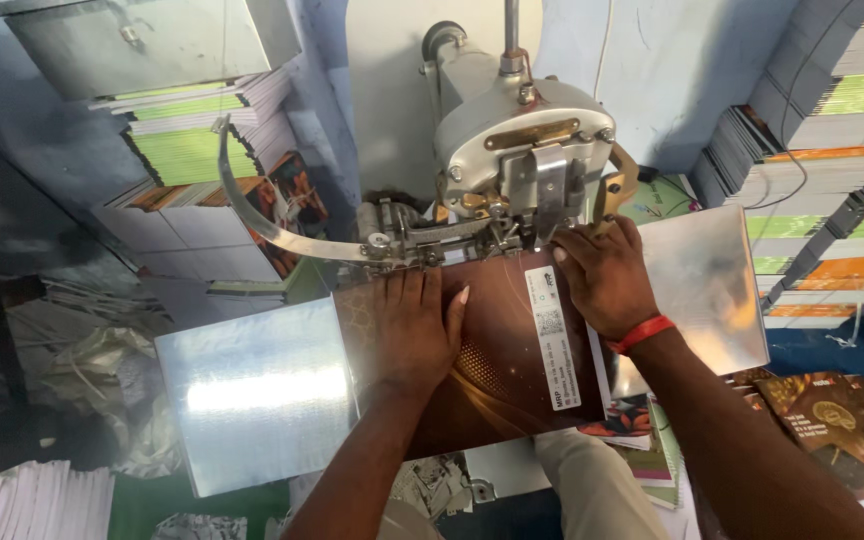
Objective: The person repeatedly picks up a book, places it on a binding machine, and operates the machine to bind the book. The person then removes the bound book and places it on a stack. This process is repeated multiple times.
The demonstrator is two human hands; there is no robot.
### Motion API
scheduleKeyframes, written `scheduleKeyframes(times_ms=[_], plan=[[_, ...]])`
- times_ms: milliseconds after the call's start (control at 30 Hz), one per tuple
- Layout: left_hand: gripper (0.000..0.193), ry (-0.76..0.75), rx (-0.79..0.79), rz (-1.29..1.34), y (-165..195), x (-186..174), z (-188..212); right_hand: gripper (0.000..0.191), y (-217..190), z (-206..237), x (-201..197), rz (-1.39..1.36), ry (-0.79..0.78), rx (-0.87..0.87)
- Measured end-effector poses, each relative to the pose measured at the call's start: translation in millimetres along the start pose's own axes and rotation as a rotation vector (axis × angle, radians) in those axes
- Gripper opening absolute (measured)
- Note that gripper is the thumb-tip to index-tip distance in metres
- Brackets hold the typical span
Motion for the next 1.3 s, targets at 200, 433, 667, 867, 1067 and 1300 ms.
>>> scheduleKeyframes(times_ms=[200,433,667,867,1067,1300], plan=[[0.050,0.052,0.054,-0.004,18.8,0.4,-5.3,0.025,10.7,2.0,-4.3,0.062,-0.016,-0.029],[0.047,0.068,0.055,-0.014,44.7,-2.5,-13.1,0.024,24.8,1.7,-21.3,0.072,-0.045,-0.045],[0.047,0.070,0.058,-0.025,69.6,-8.6,-2.7,0.025,28.1,16.0,-38.0,0.087,-0.083,-0.034],[0.046,0.070,0.075,-0.049,85.0,-27.3,8.4,0.024,15.9,23.2,-59.5,0.083,-0.069,-0.073],[0.047,-0.088,0.130,-0.024,82.0,-54.6,22.2,0.023,14.1,38.7,-73.7,0.087,-0.095,-0.033],[0.026,0.056,0.003,0.100,38.0,-108.6,28.8,0.017,55.4,46.2,-80.4,0.147,-0.043,-0.019]])
Point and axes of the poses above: each hand's wrist, its own z-axis away from the middle knuckle, its own x-axis out of the palm, y = z × x, the point moved 10 cm from there along -z, towards the middle knuckle, and after that the axes turned 14 degrees about z, right-handed, at the moved point
